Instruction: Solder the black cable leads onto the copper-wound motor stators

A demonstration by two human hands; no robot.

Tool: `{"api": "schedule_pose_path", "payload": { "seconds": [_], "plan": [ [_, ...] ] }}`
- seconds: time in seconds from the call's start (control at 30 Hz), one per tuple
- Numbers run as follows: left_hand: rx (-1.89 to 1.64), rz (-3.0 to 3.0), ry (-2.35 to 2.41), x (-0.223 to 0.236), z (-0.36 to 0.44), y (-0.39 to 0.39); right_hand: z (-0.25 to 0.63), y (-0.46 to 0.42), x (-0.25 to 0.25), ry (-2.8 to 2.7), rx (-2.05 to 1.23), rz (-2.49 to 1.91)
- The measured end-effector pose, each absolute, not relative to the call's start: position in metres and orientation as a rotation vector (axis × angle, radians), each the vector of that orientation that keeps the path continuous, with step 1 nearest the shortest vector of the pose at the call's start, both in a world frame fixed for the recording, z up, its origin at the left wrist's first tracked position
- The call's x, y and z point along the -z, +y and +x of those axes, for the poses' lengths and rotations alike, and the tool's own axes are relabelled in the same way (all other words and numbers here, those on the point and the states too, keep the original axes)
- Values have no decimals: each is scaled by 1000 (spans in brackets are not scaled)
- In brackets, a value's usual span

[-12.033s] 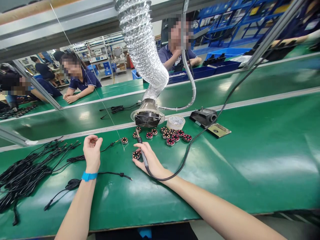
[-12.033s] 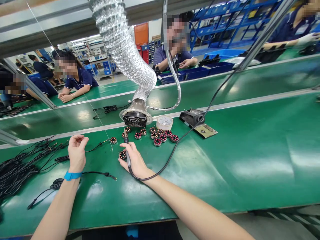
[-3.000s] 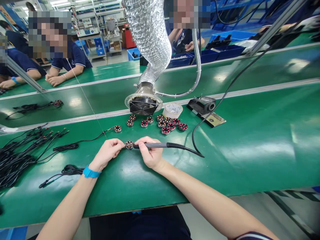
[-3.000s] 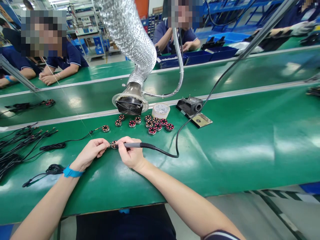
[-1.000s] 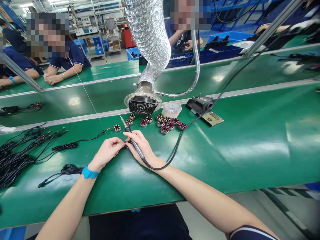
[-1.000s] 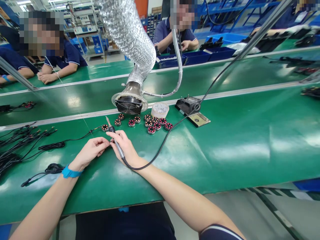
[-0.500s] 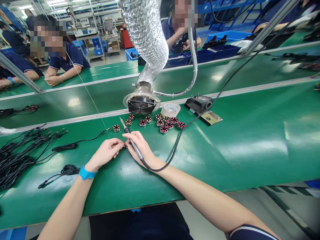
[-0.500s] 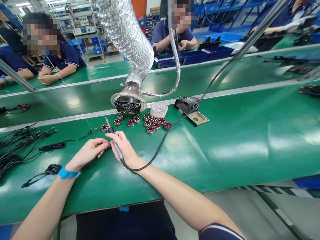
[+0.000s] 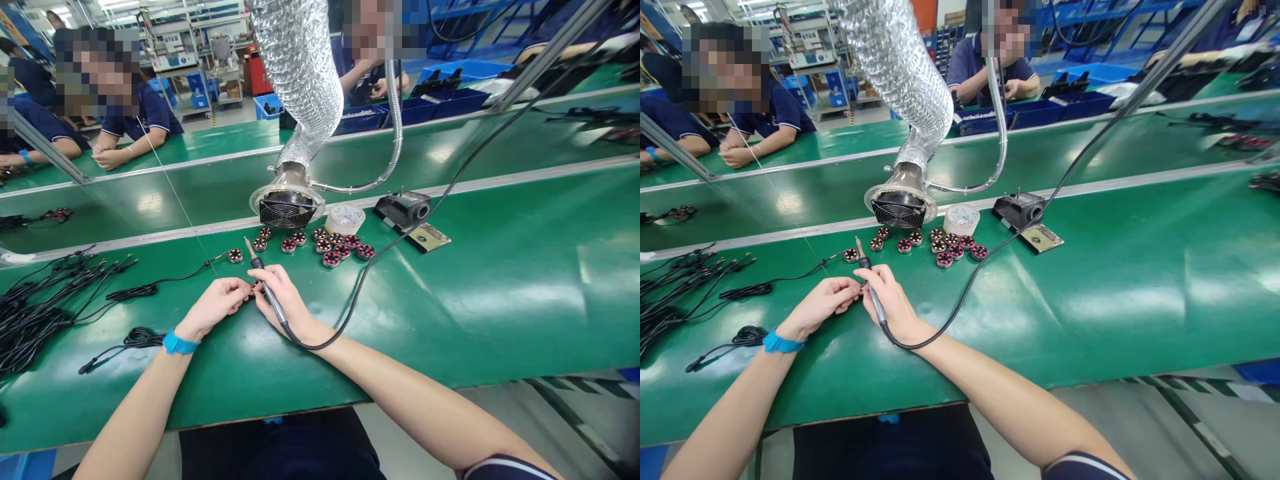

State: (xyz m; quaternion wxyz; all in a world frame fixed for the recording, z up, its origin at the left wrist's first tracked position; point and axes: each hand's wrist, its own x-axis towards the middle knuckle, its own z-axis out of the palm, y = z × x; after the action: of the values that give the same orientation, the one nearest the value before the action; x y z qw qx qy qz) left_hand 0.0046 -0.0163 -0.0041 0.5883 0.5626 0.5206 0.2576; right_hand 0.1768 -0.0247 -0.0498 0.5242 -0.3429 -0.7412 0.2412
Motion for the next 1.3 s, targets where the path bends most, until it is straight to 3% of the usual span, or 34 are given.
{"api": "schedule_pose_path", "payload": {
  "seconds": [0.77,1.13,1.3],
  "plan": [
    [-555,1296,1290,2,5,-13,178,-13,56,-1727,-649,-841],
    [-525,1308,1366,0,5,-13,197,-29,22,-1463,-444,-1007],
    [-491,1326,1373,-2,6,-14,203,-37,21,-1491,-329,-890]
  ]
}}
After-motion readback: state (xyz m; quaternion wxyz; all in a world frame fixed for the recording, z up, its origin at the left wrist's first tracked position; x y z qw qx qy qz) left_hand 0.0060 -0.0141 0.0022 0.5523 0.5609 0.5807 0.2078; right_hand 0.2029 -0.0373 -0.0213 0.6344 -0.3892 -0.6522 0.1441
